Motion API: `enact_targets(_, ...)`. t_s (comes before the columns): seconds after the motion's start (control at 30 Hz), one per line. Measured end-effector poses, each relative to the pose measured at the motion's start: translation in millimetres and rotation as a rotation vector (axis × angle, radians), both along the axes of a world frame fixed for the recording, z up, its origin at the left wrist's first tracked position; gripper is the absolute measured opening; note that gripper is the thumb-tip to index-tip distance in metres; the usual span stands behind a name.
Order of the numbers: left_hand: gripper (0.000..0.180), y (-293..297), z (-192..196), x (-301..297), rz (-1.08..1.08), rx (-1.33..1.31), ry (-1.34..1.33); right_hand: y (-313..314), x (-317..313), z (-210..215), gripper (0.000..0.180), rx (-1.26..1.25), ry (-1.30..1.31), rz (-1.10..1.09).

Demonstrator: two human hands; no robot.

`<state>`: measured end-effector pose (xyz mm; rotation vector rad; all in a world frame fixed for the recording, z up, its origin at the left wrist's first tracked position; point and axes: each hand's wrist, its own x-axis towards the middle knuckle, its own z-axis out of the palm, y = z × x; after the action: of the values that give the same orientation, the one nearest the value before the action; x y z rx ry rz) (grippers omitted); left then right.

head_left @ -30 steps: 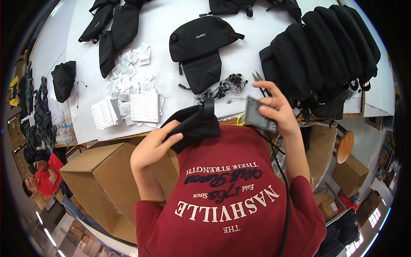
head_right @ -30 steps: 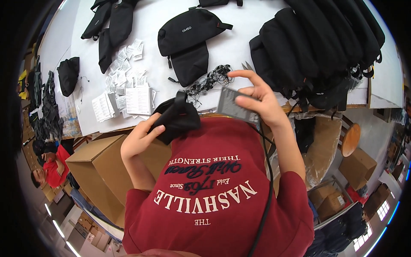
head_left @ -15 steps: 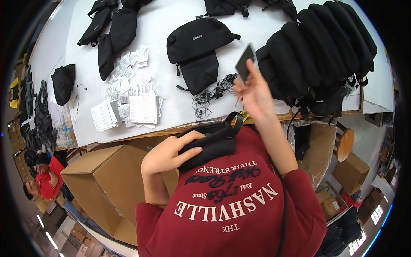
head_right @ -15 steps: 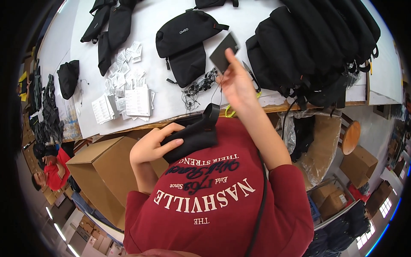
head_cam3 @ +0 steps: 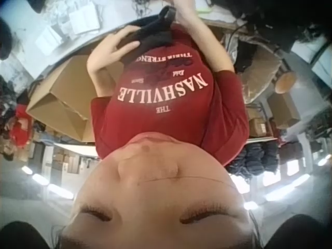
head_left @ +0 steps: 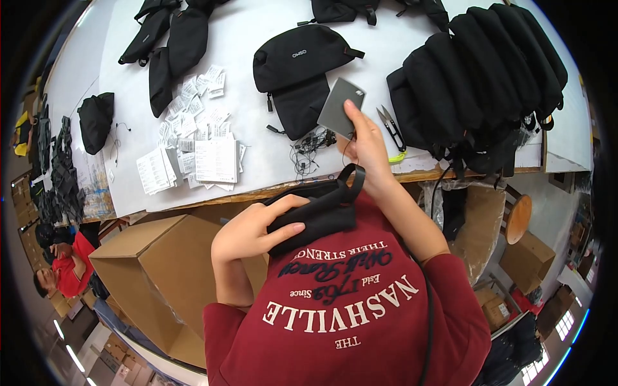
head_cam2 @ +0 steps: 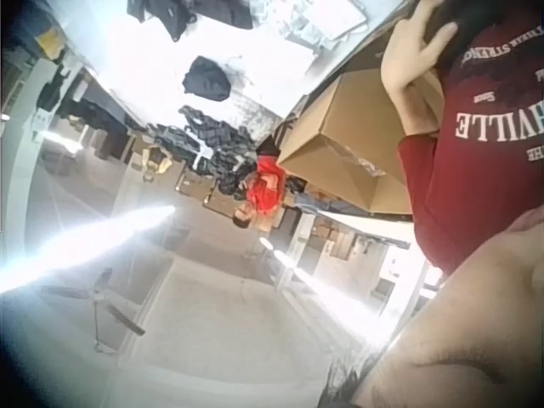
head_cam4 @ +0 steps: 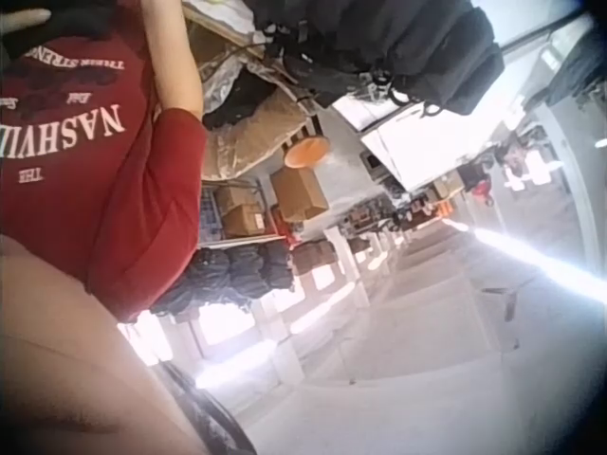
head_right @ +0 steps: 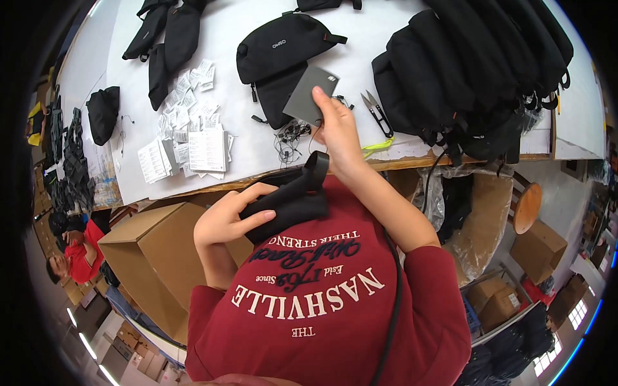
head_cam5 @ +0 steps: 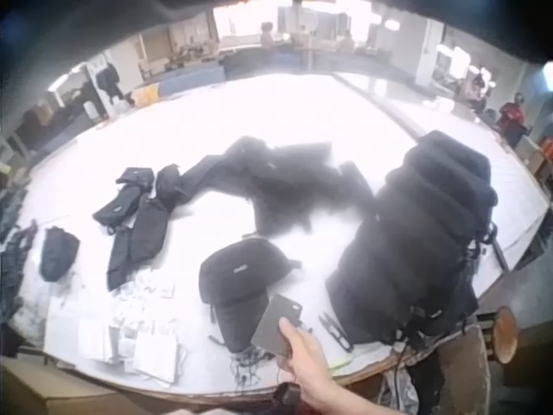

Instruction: Attaching tags to black zippered pouches and placing them in a shipping box.

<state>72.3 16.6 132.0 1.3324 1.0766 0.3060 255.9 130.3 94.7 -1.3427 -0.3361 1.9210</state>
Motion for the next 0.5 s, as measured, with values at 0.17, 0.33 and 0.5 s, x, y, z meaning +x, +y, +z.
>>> enact_targets(0.17, 0.035, -9, -6, -13, 0.227, 0.108, 0.061, 11, 37, -38, 0.031, 0.615, -0.321, -0.124)
enact_targets(0.33, 0.027, -7, -4, -19, 0.282, 0.064, 0.244, 19, 43, -29, 0.038, 0.852, -0.669, -0.141)
enact_targets(0.5, 0.018, 1, -9, -15, 0.310, 0.270, 0.301, 25, 46, -15, 0.040, 0.865, -0.615, -0.040)
